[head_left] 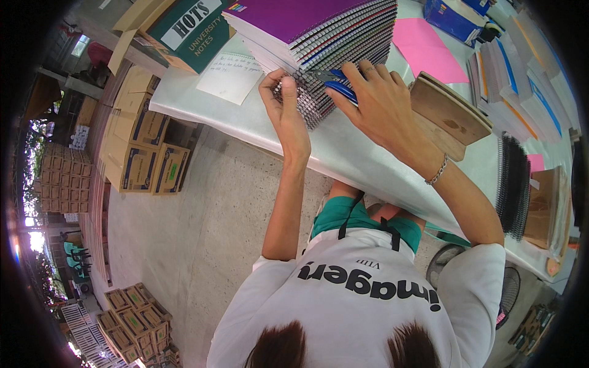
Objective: The person uses blue pliers to trim and crimp the ends of plastic spiral coils on several notebooks, including an orange one and a purple one, before placing them onto stacks on a large work table.
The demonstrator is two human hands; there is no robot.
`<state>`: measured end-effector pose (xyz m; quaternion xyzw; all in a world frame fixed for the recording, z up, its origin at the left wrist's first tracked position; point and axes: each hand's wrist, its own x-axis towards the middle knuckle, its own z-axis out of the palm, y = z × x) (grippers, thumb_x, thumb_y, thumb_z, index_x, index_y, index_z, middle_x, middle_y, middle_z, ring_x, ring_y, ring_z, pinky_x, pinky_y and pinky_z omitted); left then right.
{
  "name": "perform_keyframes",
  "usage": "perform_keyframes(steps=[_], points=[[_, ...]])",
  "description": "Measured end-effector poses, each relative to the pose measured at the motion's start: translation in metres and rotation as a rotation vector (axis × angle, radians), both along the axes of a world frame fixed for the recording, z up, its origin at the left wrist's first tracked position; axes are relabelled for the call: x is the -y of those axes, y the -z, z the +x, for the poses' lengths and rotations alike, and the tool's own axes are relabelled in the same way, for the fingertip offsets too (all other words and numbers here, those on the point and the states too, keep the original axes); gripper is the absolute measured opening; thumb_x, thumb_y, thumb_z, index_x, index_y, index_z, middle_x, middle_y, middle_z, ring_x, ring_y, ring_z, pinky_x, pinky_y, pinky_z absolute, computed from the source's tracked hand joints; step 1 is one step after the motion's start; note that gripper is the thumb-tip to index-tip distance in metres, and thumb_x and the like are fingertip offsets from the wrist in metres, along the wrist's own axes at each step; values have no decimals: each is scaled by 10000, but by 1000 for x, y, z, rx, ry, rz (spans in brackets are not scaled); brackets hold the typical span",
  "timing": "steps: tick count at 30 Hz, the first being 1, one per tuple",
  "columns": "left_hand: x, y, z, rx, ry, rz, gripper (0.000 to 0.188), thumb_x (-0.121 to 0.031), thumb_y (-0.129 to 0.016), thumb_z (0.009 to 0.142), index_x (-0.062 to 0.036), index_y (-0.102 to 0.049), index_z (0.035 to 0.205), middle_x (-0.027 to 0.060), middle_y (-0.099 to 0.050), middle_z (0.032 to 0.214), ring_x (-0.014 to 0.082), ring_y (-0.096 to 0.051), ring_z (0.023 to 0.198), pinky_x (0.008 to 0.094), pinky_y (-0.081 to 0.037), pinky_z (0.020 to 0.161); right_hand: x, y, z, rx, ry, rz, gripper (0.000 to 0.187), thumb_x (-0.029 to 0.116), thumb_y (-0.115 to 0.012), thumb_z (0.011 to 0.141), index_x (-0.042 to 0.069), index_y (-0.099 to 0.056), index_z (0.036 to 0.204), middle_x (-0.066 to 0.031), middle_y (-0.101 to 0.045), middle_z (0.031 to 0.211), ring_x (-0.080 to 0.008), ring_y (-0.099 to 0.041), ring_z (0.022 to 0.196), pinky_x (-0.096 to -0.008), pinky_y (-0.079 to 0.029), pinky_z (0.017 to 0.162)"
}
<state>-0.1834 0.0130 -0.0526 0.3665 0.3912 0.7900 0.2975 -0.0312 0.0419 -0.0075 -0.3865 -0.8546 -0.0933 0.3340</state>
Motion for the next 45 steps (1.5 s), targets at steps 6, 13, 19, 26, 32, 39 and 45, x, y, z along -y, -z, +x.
perform_keyframes(steps=[6, 13, 19, 26, 32, 39, 45], points=[[4, 5, -3, -150, -4, -74, 278, -213, -553, 1015, -21, -505, 1210, 75, -552, 1120, 124, -507, 1028, 276, -394, 951, -5, 3, -6, -21, -23, 18, 385, 425, -646, 886, 66, -601, 1019, -136, -644, 923, -301, -605, 823, -421, -472, 699], [1, 9, -3, -206, -61, -63, 274, -235, -533, 1028, -15, -513, 1189, 78, -556, 1115, 122, -512, 1010, 277, -403, 942, -12, 1, -4, 30, -45, 76, 357, 418, -634, 905, 76, -591, 998, -108, -642, 832, -285, -639, 750, -400, -500, 639], [2, 6, 0, -217, -93, -86, 308, -283, -514, 1037, -14, -504, 1188, 78, -540, 1120, 122, -505, 1025, 286, -404, 948, -6, -2, -6, 78, 9, -210, 348, 430, -611, 924, 85, -581, 957, -91, -657, 779, -279, -663, 677, -400, -517, 598], [2, 3, 7, 160, -21, 12, 356, -310, -513, 1034, -29, -454, 1244, 100, -527, 1145, 169, -503, 1112, 307, -396, 1000, 0, 7, 6, -13, 0, -22, 366, 423, -632, 907, 77, -602, 1021, -111, -645, 873, -286, -631, 789, -405, -486, 671], [4, 13, -2, -70, 27, -56, 330, -239, -579, 1003, -24, -480, 1233, 97, -534, 1161, 157, -496, 1095, 293, -385, 991, -5, 11, -2, -8, -26, 26, 384, 418, -651, 883, 78, -612, 1056, -123, -642, 920, -289, -595, 833, -418, -456, 713], [5, 11, -3, -199, -44, -100, 262, -224, -583, 998, -8, -543, 1141, 68, -563, 1071, 135, -509, 1010, 279, -401, 940, -9, 11, -4, 24, -31, 7, 375, 440, -630, 902, 82, -601, 1013, -121, -652, 835, -293, -643, 754, -416, -494, 650], [5, 11, -1, -185, -85, -137, 316, -280, -561, 1013, -4, -522, 1161, 76, -555, 1096, 138, -511, 1027, 286, -404, 946, -7, 9, -3, 54, 4, -204, 360, 447, -611, 922, 89, -574, 946, -102, -645, 727, -292, -653, 625, -407, -510, 563]])
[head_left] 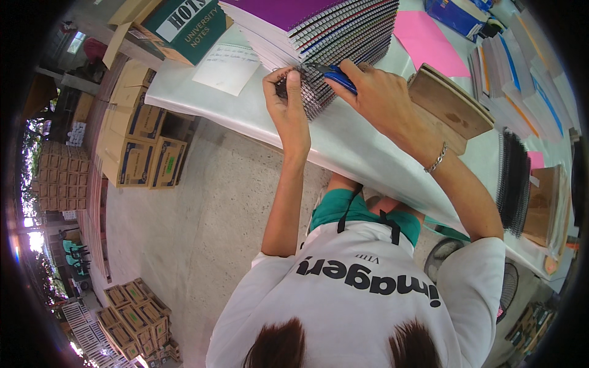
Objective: The person uses blue pliers to trim and crimp the ends of plastic spiral coils on several notebooks, including an orange one and a purple one, before placing them onto stacks on a large work table.
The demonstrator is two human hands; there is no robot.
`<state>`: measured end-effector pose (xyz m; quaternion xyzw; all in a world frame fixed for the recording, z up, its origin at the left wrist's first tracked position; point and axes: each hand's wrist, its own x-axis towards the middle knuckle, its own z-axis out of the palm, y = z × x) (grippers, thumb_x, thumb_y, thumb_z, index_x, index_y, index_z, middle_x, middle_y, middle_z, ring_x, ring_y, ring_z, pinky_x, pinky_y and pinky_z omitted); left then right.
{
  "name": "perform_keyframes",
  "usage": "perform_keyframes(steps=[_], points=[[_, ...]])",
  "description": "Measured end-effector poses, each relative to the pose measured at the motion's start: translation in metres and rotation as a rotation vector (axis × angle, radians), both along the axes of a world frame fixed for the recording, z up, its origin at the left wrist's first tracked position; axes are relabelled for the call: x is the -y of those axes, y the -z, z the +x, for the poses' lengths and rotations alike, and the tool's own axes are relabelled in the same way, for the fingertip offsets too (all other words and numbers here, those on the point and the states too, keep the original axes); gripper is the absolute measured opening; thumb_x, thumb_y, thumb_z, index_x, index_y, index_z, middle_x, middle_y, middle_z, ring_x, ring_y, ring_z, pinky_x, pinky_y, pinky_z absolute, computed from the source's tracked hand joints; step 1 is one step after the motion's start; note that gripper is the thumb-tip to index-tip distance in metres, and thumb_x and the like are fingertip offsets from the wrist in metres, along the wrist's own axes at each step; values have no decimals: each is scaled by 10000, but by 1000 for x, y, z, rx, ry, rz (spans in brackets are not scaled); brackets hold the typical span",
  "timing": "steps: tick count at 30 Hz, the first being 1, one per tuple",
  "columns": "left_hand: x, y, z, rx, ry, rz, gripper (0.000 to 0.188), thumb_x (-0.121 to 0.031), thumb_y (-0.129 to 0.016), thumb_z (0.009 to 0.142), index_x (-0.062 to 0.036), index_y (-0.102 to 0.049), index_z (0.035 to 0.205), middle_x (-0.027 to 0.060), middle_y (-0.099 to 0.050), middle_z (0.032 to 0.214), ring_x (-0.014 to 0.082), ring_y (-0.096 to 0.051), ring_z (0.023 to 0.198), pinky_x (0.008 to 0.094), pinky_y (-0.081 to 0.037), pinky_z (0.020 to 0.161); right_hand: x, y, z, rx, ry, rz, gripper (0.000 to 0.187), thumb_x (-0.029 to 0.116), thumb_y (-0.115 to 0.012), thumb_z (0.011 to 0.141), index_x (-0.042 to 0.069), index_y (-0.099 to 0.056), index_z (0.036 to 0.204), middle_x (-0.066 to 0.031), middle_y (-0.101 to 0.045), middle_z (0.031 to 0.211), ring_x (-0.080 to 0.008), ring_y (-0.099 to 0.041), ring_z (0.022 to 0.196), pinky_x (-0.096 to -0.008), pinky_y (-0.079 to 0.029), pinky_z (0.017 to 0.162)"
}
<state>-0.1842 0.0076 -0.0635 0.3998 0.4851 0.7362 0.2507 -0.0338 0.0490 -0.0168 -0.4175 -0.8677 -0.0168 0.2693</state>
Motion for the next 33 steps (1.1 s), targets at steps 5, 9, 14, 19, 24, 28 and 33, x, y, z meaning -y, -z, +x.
perform_keyframes(steps=[5, 9, 14, 19, 24, 28, 33], points=[[0, -6, 4, 363, 110, 121, 318, -278, -552, 1015, -23, -498, 1198, 69, -541, 1104, 132, -492, 1022, 273, -393, 933, 5, 10, 11, -91, 4, 124, 374, 454, -617, 914, 87, -590, 981, -104, -649, 821, -283, -648, 725, -398, -500, 620], [0, -3, 3, 308, 144, 111, 323, -232, -603, 990, -25, -495, 1213, 79, -547, 1118, 132, -500, 1032, 272, -400, 931, 6, 9, 10, -64, -6, 157, 383, 447, -635, 897, 85, -603, 1017, -117, -640, 921, -289, -613, 822, -406, -471, 686], [3, 3, 2, 160, 155, 43, 287, -164, -634, 969, -13, -529, 1190, 79, -579, 1100, 125, -528, 1001, 262, -429, 902, 2, 13, 3, -86, -21, 206, 384, 438, -648, 885, 86, -617, 1035, -119, -635, 941, -292, -599, 852, -410, -460, 709], [3, 5, 1, 140, 131, 37, 243, -151, -616, 977, -3, -555, 1159, 75, -589, 1085, 119, -532, 983, 257, -433, 895, 5, 12, 6, -77, 13, 219, 393, 448, -656, 876, 88, -627, 1033, -112, -633, 932, -291, -599, 847, -409, -459, 703], [1, 8, 2, 115, 92, 26, 258, -169, -604, 982, 4, -561, 1168, 71, -589, 1086, 123, -529, 987, 263, -427, 907, 7, 10, 9, -68, 19, 160, 398, 453, -656, 876, 85, -625, 1023, -107, -629, 901, -292, -599, 833, -419, -458, 690], [1, 13, -2, 132, 125, 49, 328, -199, -610, 987, 13, -525, 1222, 117, -571, 1176, 153, -538, 1078, 300, -428, 979, 7, 14, 13, -93, 39, 164, 401, 454, -658, 875, 82, -622, 1019, -106, -628, 888, -291, -599, 823, -422, -454, 681], [-1, 15, -2, 148, 122, 67, 321, -182, -598, 993, 16, -514, 1231, 108, -562, 1182, 159, -539, 1080, 308, -427, 990, 10, 13, 20, -135, 63, 154, 403, 455, -667, 866, 84, -620, 1014, -106, -627, 887, -284, -597, 822, -416, -450, 678]])
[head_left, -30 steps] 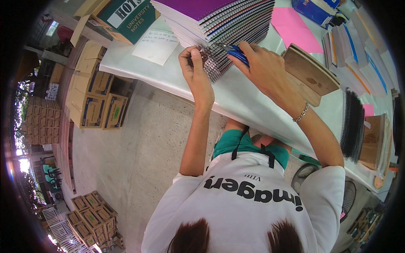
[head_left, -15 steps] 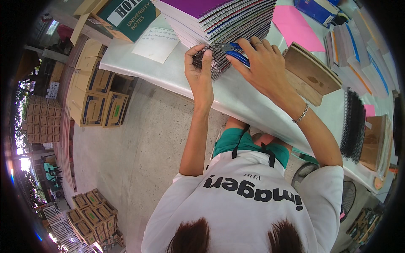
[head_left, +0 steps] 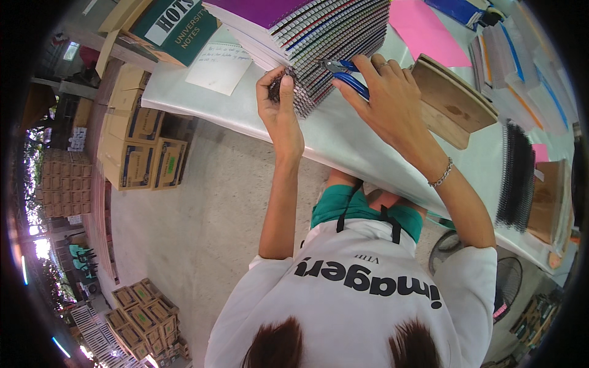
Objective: The person uses blue pliers to trim and crimp the ends of plastic spiral coils on several notebooks, including an orange one and a purple one, before placing them onto stacks on a large work table.
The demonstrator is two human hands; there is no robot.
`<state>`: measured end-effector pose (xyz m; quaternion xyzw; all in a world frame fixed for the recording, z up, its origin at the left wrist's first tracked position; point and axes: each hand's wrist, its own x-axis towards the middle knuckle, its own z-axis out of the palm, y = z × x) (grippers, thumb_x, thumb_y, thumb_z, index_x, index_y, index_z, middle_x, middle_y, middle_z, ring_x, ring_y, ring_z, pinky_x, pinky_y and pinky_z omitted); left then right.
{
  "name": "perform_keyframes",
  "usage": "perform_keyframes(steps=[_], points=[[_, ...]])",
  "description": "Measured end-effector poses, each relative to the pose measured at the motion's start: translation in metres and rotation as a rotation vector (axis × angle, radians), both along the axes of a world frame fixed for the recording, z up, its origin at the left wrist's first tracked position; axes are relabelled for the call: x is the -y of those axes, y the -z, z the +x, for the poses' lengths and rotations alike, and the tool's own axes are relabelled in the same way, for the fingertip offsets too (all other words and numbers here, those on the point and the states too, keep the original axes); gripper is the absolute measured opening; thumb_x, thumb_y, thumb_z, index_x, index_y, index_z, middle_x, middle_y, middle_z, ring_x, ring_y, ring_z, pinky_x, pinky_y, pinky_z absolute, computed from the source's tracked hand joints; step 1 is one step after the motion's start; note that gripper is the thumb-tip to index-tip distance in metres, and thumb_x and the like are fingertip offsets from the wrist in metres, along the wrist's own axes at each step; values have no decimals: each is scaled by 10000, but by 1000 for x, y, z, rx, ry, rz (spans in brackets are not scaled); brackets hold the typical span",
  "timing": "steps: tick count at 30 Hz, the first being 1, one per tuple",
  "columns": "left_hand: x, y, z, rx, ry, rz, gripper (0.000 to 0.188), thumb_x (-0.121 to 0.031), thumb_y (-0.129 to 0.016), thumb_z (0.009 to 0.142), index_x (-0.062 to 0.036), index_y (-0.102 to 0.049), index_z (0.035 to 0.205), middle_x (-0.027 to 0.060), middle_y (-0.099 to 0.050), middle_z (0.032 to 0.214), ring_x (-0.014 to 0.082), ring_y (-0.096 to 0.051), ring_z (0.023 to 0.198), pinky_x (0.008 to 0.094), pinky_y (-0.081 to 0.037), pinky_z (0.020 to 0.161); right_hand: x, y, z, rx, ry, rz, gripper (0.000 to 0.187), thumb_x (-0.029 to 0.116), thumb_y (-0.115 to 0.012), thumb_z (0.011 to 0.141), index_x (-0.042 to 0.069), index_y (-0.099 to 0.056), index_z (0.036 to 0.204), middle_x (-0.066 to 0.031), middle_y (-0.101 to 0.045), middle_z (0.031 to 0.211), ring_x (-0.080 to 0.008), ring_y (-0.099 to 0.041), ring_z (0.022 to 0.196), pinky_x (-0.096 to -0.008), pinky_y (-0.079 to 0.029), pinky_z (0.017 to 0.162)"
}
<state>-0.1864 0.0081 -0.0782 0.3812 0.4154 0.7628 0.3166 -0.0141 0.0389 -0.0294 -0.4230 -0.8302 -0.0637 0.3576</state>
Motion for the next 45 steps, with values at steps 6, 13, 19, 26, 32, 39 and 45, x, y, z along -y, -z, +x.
perform_keyframes(steps=[6, 13, 19, 26, 32, 39, 45], points=[[2, 1, 1, -3, -28, -8, 321, -170, -586, 997, 24, -501, 1239, 103, -548, 1195, 162, -538, 1090, 314, -430, 1001, -2, 4, -8, 4, -27, 17, 405, 447, -681, 851, 88, -625, 1030, -98, -629, 912, -269, -588, 822, -396, -444, 697], [5, -4, 4, 2, -15, -38, 339, -174, -578, 1002, 31, -494, 1260, 106, -550, 1198, 158, -543, 1091, 307, -436, 999, -7, 7, -18, -21, -61, -20, 392, 438, -680, 853, 90, -630, 1027, -104, -628, 913, -268, -586, 814, -393, -441, 696], [7, -6, 4, -1, -12, -41, 339, -173, -579, 1002, 29, -499, 1262, 106, -553, 1199, 153, -541, 1094, 295, -435, 998, -7, 3, -20, 13, -63, -40, 384, 435, -674, 858, 89, -640, 1020, -113, -637, 921, -275, -593, 814, -400, -449, 699], [7, -4, 4, 12, -14, -30, 316, -163, -584, 999, 27, -518, 1243, 113, -562, 1198, 156, -539, 1095, 306, -425, 1010, -5, 0, -17, 23, -66, -46, 388, 435, -670, 862, 88, -639, 1032, -129, -651, 943, -290, -607, 839, -410, -461, 723], [6, -6, 5, 38, 5, -13, 314, -159, -593, 994, 28, -525, 1237, 111, -571, 1182, 157, -544, 1086, 304, -428, 1006, -9, 2, -17, 20, -102, -56, 384, 435, -663, 871, 88, -630, 1031, -154, -655, 959, -300, -609, 839, -417, -464, 731], [4, -3, 3, 24, -3, -8, 301, -167, -602, 990, 18, -529, 1216, 107, -577, 1162, 153, -551, 1066, 306, -444, 986, -16, 2, -16, 75, -139, -6, 357, 430, -636, 901, 83, -614, 981, -128, -657, 800, -288, -656, 696, -398, -514, 604], [2, 1, 3, 12, -26, -7, 300, -183, -610, 987, 6, -528, 1205, 100, -569, 1160, 150, -547, 1068, 306, -442, 987, -10, -2, -19, 78, -126, -175, 359, 435, -598, 937, 76, -586, 941, -117, -638, 685, -292, -654, 589, -405, -514, 512]])
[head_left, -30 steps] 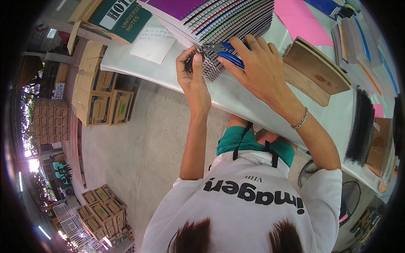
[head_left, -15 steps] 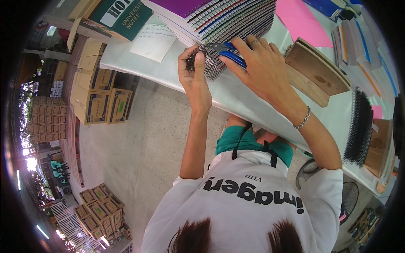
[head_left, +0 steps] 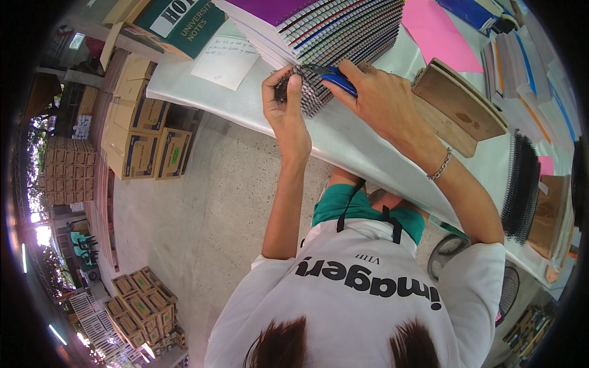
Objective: The person uses blue pliers to trim and crimp the ends of plastic spiral coils on several notebooks, including an orange one and a purple one, before placing them onto stacks on a large work table.
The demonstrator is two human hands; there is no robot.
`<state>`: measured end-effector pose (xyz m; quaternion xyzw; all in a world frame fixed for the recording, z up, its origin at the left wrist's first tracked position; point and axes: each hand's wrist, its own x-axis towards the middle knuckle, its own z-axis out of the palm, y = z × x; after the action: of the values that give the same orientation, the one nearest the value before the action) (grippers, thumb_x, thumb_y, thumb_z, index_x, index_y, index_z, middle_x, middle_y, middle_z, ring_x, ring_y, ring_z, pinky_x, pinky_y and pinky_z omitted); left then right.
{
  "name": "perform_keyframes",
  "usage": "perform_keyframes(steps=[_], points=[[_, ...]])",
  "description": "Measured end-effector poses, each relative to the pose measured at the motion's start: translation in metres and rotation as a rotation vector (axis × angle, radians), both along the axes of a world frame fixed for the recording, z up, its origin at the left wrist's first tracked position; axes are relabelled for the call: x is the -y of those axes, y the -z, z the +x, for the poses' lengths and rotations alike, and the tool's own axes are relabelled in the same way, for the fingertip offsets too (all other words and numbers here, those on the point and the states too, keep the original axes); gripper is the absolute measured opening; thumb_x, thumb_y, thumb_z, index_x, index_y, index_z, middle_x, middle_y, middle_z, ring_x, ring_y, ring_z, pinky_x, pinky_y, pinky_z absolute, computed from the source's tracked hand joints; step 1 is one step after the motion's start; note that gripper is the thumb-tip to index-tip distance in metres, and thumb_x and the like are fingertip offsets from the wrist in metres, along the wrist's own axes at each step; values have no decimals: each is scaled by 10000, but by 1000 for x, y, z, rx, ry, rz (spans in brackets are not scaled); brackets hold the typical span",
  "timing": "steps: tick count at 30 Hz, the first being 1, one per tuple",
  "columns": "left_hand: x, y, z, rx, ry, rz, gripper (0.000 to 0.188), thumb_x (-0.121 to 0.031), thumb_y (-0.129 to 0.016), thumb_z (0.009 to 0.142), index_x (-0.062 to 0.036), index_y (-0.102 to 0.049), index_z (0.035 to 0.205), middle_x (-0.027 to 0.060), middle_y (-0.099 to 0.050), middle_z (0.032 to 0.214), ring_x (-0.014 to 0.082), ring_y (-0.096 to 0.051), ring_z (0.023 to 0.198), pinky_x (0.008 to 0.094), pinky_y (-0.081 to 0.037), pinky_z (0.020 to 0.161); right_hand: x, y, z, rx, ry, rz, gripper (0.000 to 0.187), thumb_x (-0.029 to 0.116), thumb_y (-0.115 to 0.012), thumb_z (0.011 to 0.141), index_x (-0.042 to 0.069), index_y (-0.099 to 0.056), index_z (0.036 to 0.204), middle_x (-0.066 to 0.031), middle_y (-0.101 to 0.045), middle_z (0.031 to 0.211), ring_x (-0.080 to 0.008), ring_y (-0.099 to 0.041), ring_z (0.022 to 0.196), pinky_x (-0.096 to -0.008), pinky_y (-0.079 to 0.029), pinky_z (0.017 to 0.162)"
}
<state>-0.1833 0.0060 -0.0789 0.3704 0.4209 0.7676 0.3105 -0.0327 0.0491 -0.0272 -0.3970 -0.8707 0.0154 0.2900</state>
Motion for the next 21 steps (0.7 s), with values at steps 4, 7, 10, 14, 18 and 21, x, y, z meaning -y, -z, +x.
perform_keyframes(steps=[4, 7, 10, 14, 18, 21], points=[[0, -2, 1, -13, -9, -17, 304, -185, -614, 985, 2, -527, 1208, 97, -562, 1171, 149, -540, 1081, 306, -436, 994, 2, 1, -1, 13, 16, -65, 360, 433, -601, 934, 75, -586, 971, -126, -649, 728, -300, -660, 628, -413, -521, 546], [0, -3, 2, -12, -5, -16, 304, -186, -611, 987, -1, -528, 1212, 97, -561, 1171, 149, -537, 1083, 306, -434, 993, -3, 5, 1, 10, 9, 59, 375, 435, -618, 917, 72, -593, 1004, -146, -666, 845, -306, -662, 737, -419, -523, 639], [0, -1, 1, -10, -14, -4, 309, -192, -613, 986, -1, -528, 1214, 100, -561, 1171, 150, -537, 1082, 307, -433, 994, -5, 7, 2, -10, -2, 199, 395, 438, -635, 899, 70, -598, 1036, -159, -666, 947, -314, -644, 849, -426, -508, 734], [-1, 1, 0, -13, -14, 2, 317, -195, -614, 985, 7, -525, 1211, 105, -565, 1167, 152, -539, 1081, 311, -434, 995, -8, 4, 4, -14, -30, 222, 406, 438, -643, 888, 75, -603, 1065, -168, -663, 976, -319, -625, 916, -431, -491, 788], [-1, 1, 1, -10, -10, 4, 323, -199, -616, 985, 15, -522, 1208, 106, -567, 1163, 152, -540, 1077, 313, -435, 991, -13, 6, 4, -22, -49, 227, 389, 448, -619, 909, 76, -601, 1018, -158, -666, 857, -309, -658, 779, -414, -515, 662], [-1, 0, 1, -8, -4, 5, 322, -206, -616, 985, 11, -524, 1205, 104, -567, 1156, 152, -541, 1068, 310, -437, 984, -11, 4, 3, 12, -50, 40, 388, 461, -598, 925, 77, -596, 982, -142, -654, 751, -302, -662, 655, -402, -510, 550]])
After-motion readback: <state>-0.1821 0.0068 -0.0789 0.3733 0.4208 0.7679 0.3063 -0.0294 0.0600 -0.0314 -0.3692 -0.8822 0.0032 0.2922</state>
